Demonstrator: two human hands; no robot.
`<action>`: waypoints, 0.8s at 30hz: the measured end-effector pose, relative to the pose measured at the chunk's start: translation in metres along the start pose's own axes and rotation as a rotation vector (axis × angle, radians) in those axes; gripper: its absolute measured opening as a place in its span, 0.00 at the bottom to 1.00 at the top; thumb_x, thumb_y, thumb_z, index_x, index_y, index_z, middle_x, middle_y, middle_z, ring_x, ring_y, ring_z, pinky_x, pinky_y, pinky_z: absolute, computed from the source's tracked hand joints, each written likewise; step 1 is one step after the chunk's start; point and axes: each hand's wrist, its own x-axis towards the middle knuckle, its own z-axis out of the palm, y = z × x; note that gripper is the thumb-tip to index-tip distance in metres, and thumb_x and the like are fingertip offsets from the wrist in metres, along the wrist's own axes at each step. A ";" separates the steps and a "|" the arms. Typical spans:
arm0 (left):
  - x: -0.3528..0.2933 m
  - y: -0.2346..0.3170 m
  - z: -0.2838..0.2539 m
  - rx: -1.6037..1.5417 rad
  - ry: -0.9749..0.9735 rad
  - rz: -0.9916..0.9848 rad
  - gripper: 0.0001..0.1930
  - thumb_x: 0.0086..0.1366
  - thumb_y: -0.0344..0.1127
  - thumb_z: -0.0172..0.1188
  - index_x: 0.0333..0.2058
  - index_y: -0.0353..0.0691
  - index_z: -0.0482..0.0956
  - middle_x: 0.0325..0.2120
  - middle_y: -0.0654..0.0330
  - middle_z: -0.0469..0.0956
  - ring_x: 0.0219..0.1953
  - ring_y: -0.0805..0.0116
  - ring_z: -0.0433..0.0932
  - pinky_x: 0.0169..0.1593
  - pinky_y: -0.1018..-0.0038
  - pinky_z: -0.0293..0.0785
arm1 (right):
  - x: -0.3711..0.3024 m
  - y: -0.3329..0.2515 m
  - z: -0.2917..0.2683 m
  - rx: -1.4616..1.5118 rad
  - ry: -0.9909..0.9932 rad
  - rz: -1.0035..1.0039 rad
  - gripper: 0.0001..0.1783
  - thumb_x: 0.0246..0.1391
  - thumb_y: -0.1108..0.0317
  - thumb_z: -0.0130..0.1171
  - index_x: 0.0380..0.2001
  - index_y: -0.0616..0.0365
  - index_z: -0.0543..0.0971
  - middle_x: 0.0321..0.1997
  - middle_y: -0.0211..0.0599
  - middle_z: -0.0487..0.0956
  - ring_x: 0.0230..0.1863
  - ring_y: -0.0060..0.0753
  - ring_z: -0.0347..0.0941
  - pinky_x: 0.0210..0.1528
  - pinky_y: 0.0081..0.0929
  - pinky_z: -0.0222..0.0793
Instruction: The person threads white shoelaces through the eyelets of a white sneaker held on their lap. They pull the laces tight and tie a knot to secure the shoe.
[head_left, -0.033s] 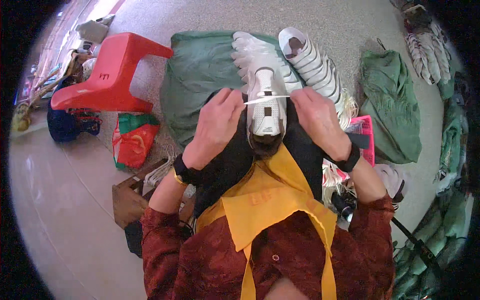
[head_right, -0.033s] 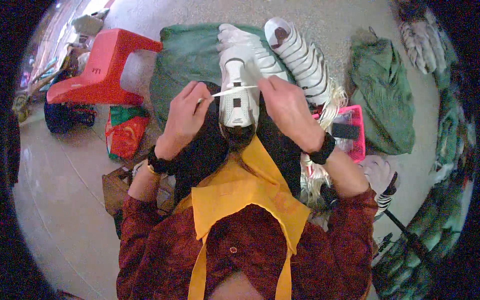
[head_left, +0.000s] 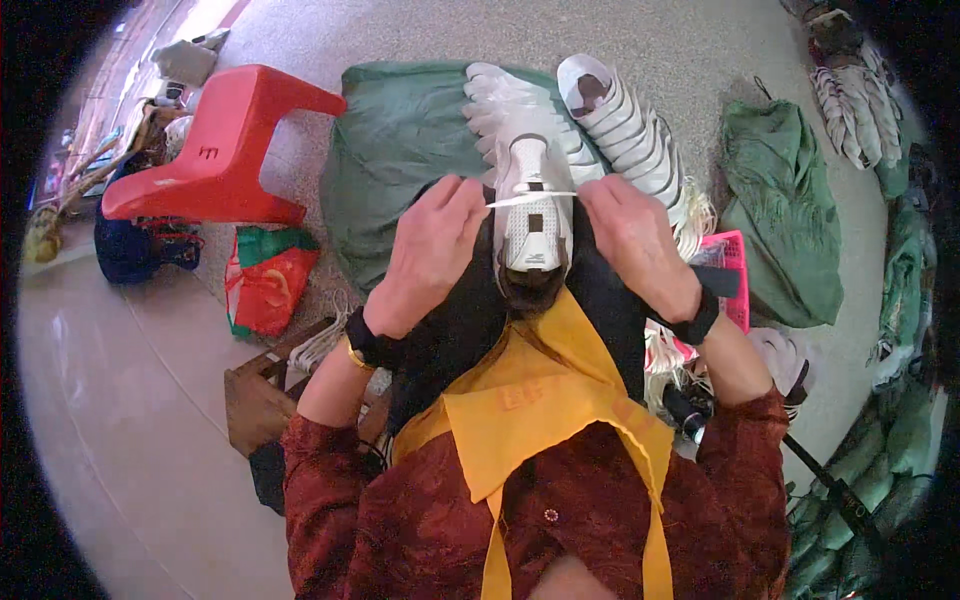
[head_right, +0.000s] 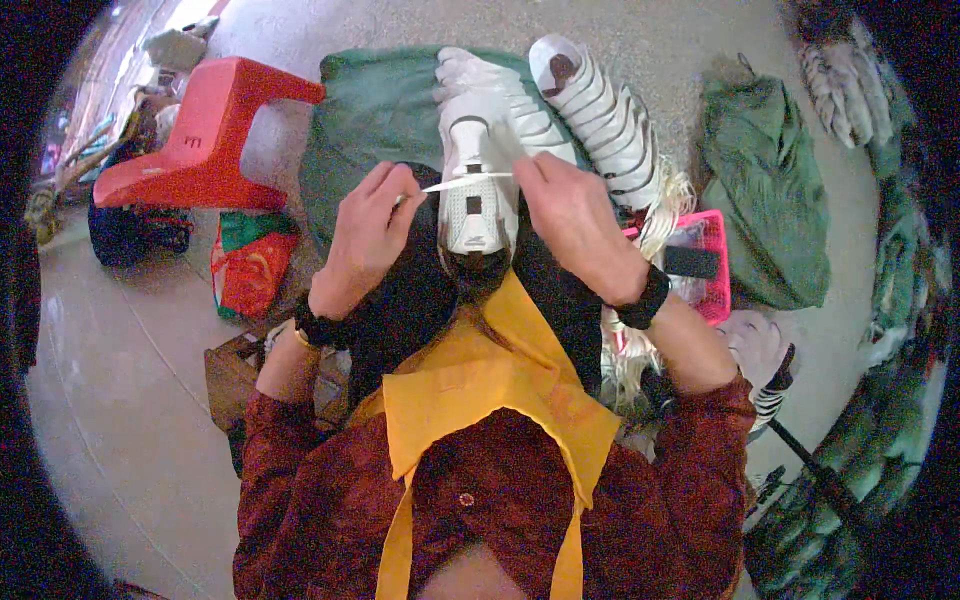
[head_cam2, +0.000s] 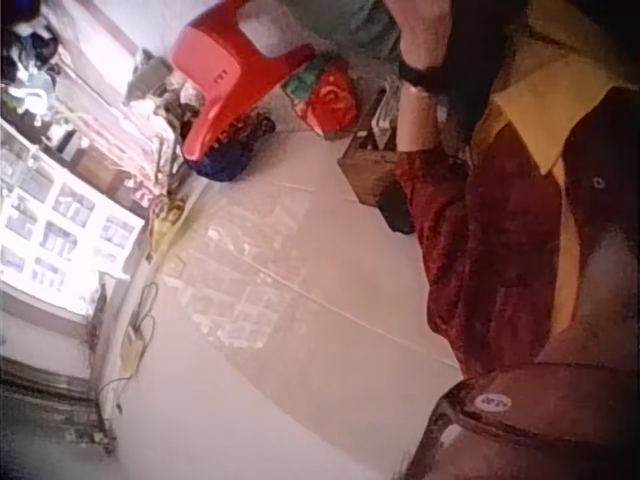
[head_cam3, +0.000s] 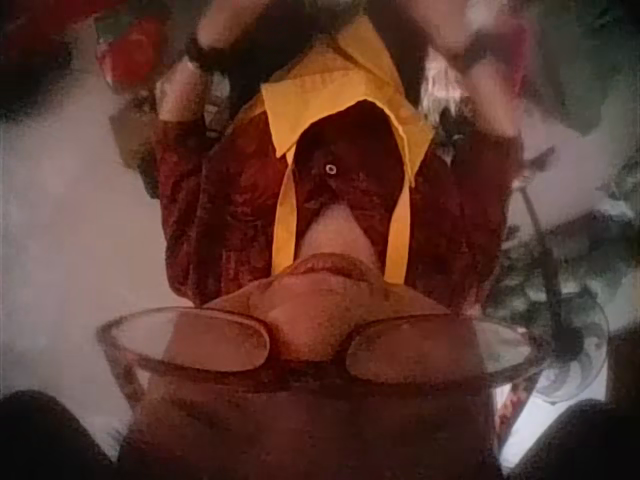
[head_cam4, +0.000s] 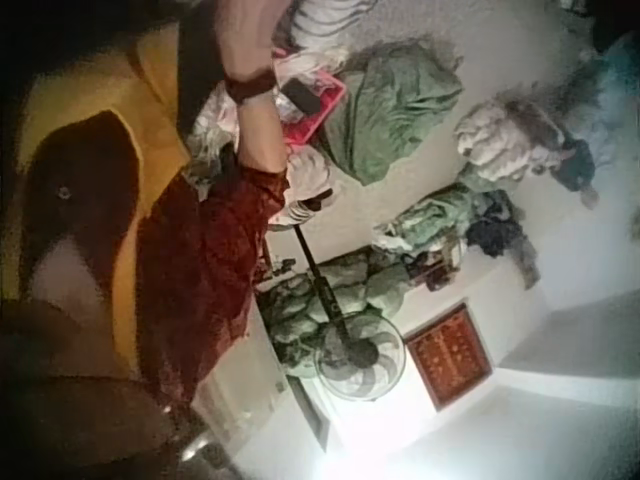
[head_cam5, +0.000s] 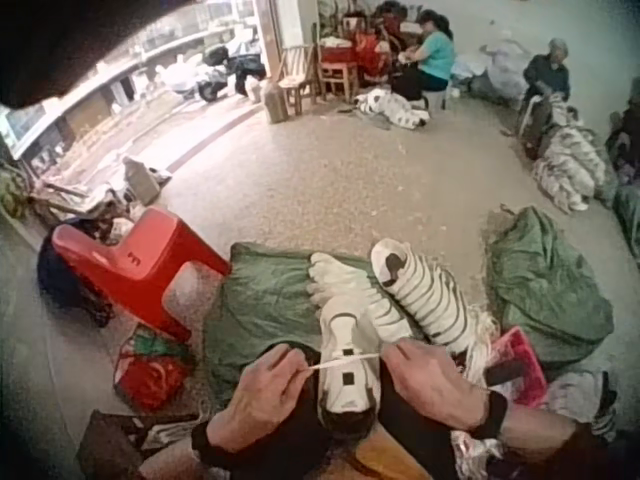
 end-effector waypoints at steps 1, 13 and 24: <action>0.001 0.002 -0.002 0.022 -0.016 -0.026 0.05 0.64 0.27 0.59 0.33 0.35 0.71 0.29 0.49 0.70 0.32 0.43 0.72 0.35 0.58 0.71 | -0.005 -0.001 0.001 0.015 -0.050 -0.026 0.08 0.52 0.77 0.54 0.36 0.59 0.72 0.30 0.44 0.72 0.33 0.51 0.76 0.33 0.44 0.74; -0.010 -0.008 -0.017 -0.177 -0.099 -0.077 0.07 0.65 0.27 0.60 0.31 0.35 0.71 0.23 0.56 0.69 0.24 0.63 0.70 0.29 0.68 0.66 | -0.027 -0.013 -0.008 0.027 -0.075 0.042 0.10 0.51 0.77 0.56 0.38 0.58 0.74 0.32 0.40 0.74 0.35 0.48 0.78 0.34 0.41 0.75; -0.013 -0.002 -0.009 -0.044 -0.075 -0.019 0.07 0.65 0.30 0.62 0.33 0.36 0.73 0.26 0.52 0.73 0.28 0.51 0.76 0.32 0.63 0.70 | -0.028 -0.022 -0.010 0.169 -0.029 0.005 0.12 0.50 0.79 0.56 0.40 0.59 0.74 0.36 0.43 0.76 0.36 0.50 0.78 0.35 0.43 0.75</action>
